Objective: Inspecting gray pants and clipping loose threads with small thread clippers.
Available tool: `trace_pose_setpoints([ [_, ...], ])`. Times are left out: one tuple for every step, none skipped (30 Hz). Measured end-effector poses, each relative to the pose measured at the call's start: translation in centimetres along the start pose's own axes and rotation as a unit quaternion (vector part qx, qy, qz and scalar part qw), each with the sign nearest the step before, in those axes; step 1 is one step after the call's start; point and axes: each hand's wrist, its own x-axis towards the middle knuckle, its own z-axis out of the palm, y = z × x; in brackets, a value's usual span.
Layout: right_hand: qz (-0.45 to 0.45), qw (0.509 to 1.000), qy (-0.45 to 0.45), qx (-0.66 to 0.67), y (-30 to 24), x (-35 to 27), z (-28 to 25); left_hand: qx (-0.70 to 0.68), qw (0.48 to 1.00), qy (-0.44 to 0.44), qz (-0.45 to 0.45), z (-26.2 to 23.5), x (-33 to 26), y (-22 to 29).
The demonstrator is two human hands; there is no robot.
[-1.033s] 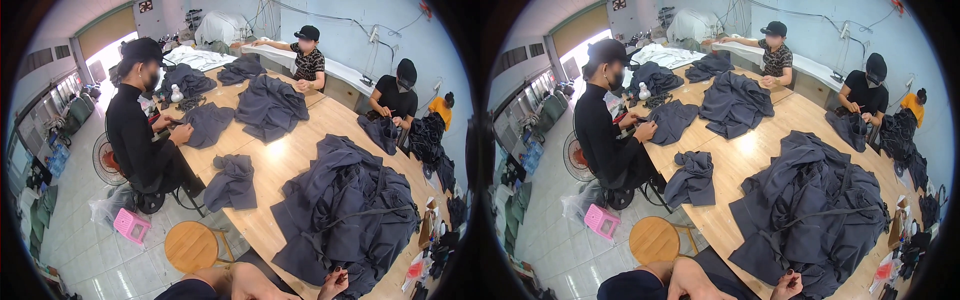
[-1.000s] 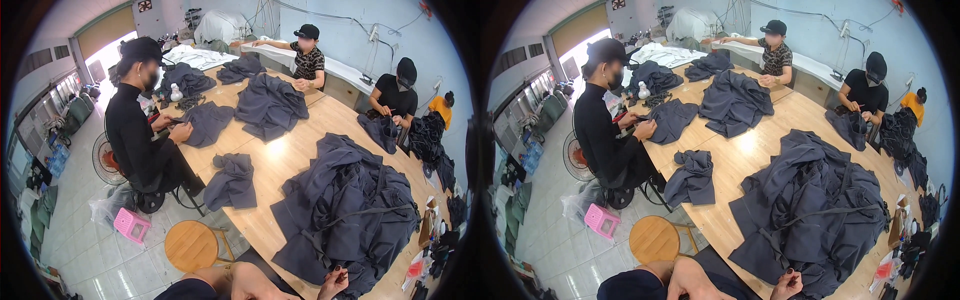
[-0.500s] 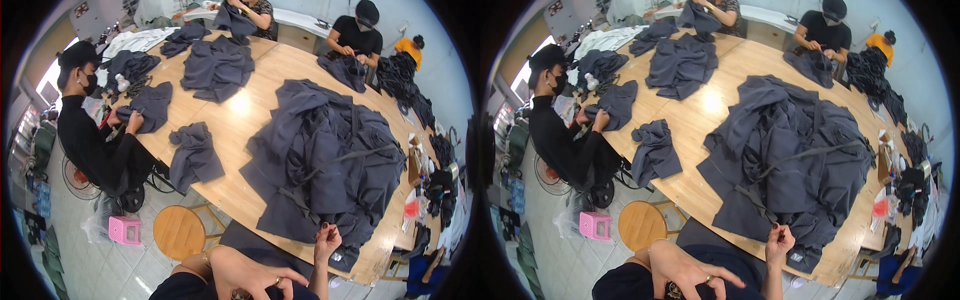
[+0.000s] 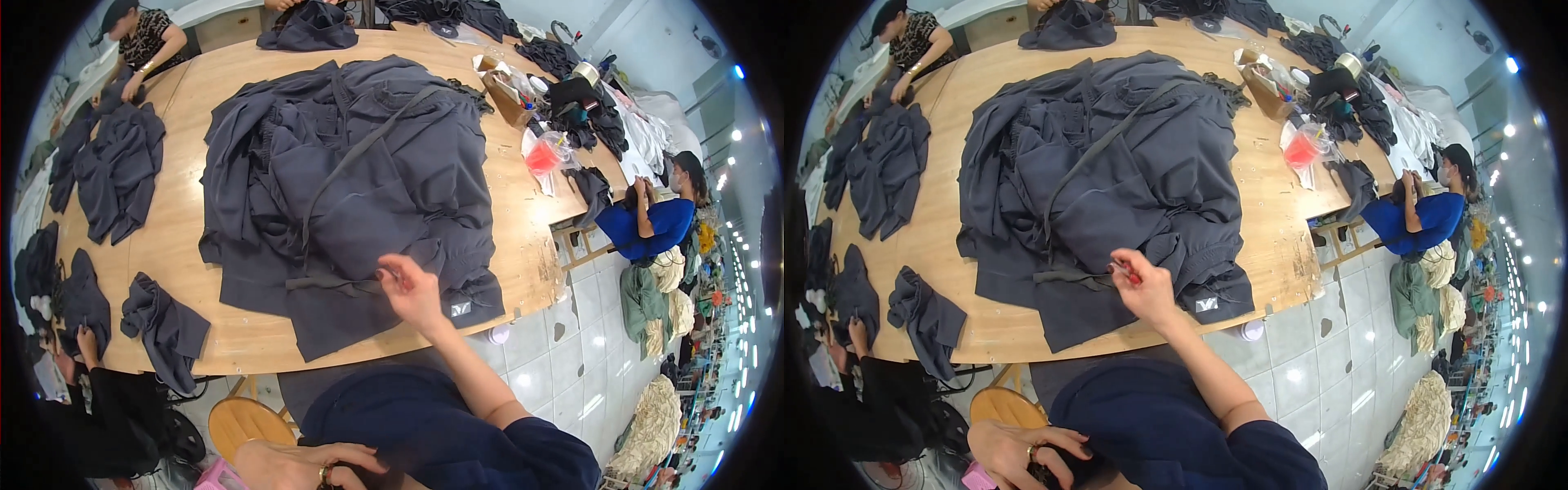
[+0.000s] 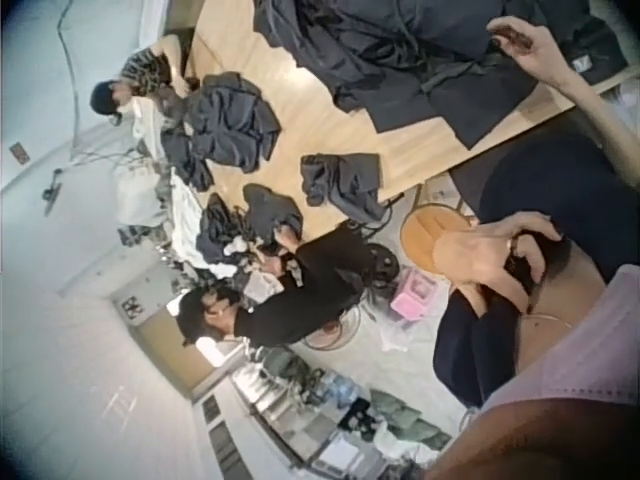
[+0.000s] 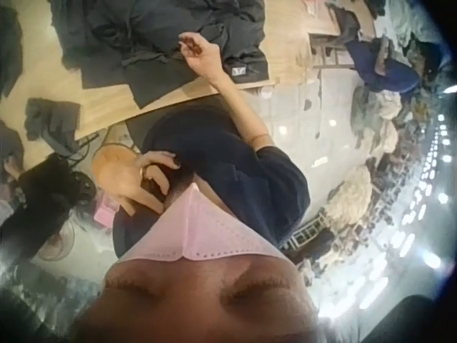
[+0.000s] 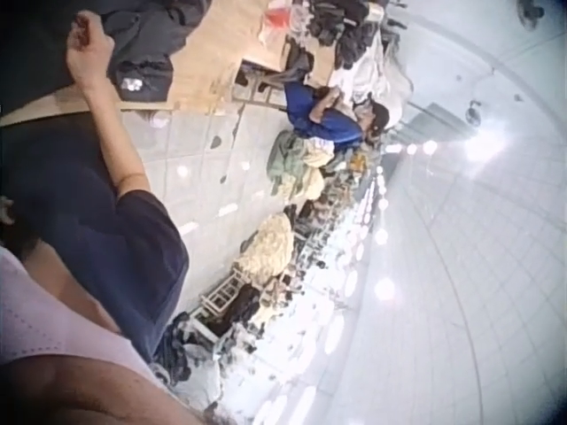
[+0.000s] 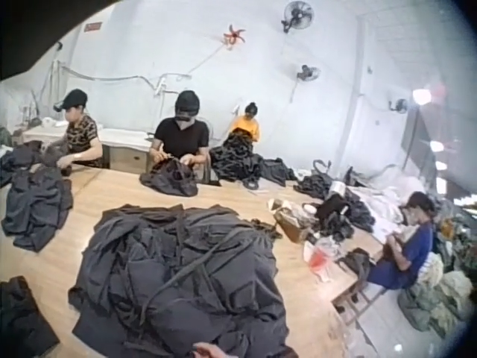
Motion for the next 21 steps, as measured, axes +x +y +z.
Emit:
trace_pose_setpoints([
  [0.008,0.999,-0.025,-0.033,1.8,0.2,-0.5,0.002,0.999,-0.012,0.030,-0.2,-0.1,-0.4],
  [0.018,0.994,-0.052,-0.099,2.2,0.8,-1.1,0.001,1.000,-0.007,0.028,-0.5,0.0,-0.5],
  [0.024,0.984,-0.080,-0.160,2.3,1.5,-1.7,-0.037,0.998,-0.001,0.044,-0.8,0.5,-0.4],
  [0.038,0.981,-0.096,-0.166,2.7,2.0,-1.8,-0.074,0.995,0.006,0.060,-0.9,0.8,-0.2],
  [0.048,0.978,-0.112,-0.171,2.9,2.6,-1.7,-0.067,0.996,0.014,0.055,-0.9,0.6,-0.2],
  [0.056,0.977,-0.116,-0.169,2.8,2.9,-1.5,-0.024,0.996,0.081,0.036,-0.9,0.0,-0.7],
  [0.054,0.978,-0.119,-0.165,3.4,3.1,-1.5,0.016,0.989,0.143,0.019,-1.5,-0.4,-1.3],
  [0.019,0.974,-0.116,-0.196,4.3,3.3,-1.6,0.053,0.977,0.205,-0.027,-1.9,-0.9,-1.6],
  [-0.016,0.968,-0.111,-0.226,4.8,3.5,-1.6,0.089,0.957,0.265,-0.073,-2.4,-1.2,-1.9],
  [-0.006,0.972,-0.085,-0.217,4.8,3.7,-1.4,0.146,0.919,0.326,-0.165,-2.7,-1.7,-2.5],
  [0.008,0.974,-0.080,-0.214,4.5,4.1,-1.6,0.198,0.867,0.381,-0.252,-3.0,-2.4,-3.4],
  [0.012,0.984,-0.067,-0.167,4.2,4.3,-1.5,0.258,0.807,0.431,-0.311,-2.8,-2.9,-4.1],
  [0.018,0.991,-0.053,-0.121,3.9,4.4,-1.5,0.314,0.736,0.476,-0.365,-2.6,-3.4,-5.0],
  [0.027,0.997,-0.034,-0.065,3.2,4.8,-1.7,0.362,0.684,0.490,-0.400,-2.8,-4.2,-6.0],
  [0.042,0.998,-0.033,-0.016,2.5,5.2,-1.9,0.366,0.678,0.496,-0.402,-2.6,-5.0,-6.6],
  [0.048,0.997,-0.054,0.020,1.7,5.8,-2.2,0.364,0.652,0.501,-0.438,-2.2,-5.8,-7.2],
  [0.056,0.995,-0.071,0.052,0.9,6.6,-2.5,0.360,0.629,0.503,-0.471,-2.0,-6.2,-7.5],
  [0.063,0.989,-0.097,0.089,-0.3,7.4,-2.5,0.356,0.639,0.477,-0.487,-1.7,-6.1,-7.6],
  [0.061,0.989,-0.097,0.091,-0.8,8.4,-2.0,0.359,0.637,0.478,-0.486,-1.5,-6.0,-8.0],
  [0.026,0.989,-0.117,0.086,-1.5,9.5,-1.5,0.340,0.669,0.451,-0.483,-1.3,-5.5,-8.5],
  [-0.009,0.987,-0.137,0.080,-2.1,10.7,-0.8,0.322,0.699,0.422,-0.479,-1.0,-4.9,-8.9],
])
